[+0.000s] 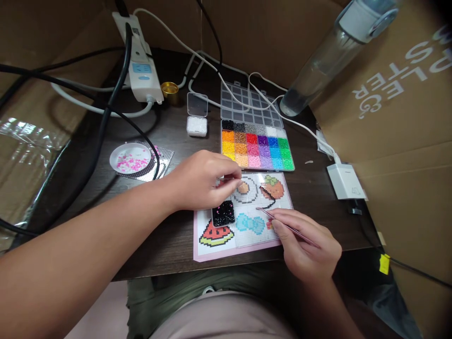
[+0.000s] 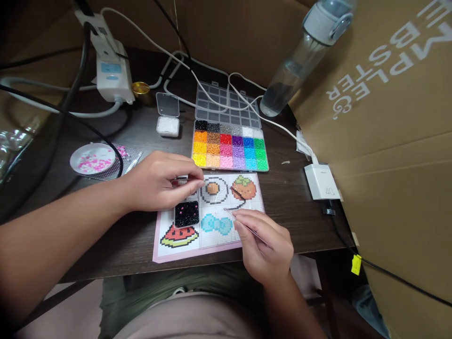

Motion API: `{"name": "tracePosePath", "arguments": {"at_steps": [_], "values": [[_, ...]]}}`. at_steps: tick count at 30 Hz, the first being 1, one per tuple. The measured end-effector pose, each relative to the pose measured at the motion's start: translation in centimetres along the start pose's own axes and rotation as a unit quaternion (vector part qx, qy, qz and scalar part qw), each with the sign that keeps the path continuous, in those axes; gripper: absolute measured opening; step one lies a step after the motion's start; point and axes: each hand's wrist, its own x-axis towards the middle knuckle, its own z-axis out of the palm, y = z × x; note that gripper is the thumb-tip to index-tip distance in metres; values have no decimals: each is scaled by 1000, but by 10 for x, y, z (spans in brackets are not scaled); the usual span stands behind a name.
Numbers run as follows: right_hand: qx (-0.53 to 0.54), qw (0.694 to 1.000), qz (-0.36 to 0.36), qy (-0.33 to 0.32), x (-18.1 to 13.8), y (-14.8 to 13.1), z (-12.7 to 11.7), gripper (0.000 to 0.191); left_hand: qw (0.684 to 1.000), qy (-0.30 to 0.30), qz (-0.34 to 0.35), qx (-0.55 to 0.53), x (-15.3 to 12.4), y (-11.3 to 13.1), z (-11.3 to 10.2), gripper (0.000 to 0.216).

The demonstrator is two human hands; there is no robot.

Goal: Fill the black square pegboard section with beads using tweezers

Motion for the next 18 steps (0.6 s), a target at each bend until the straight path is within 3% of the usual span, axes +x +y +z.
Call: {"name": "tracePosePath", "arguments": {"at_steps": [18], "values": [[24,1000,-18,2,-2,0,0,33,1000,-1,1,-1,0,1,0,14]]}}
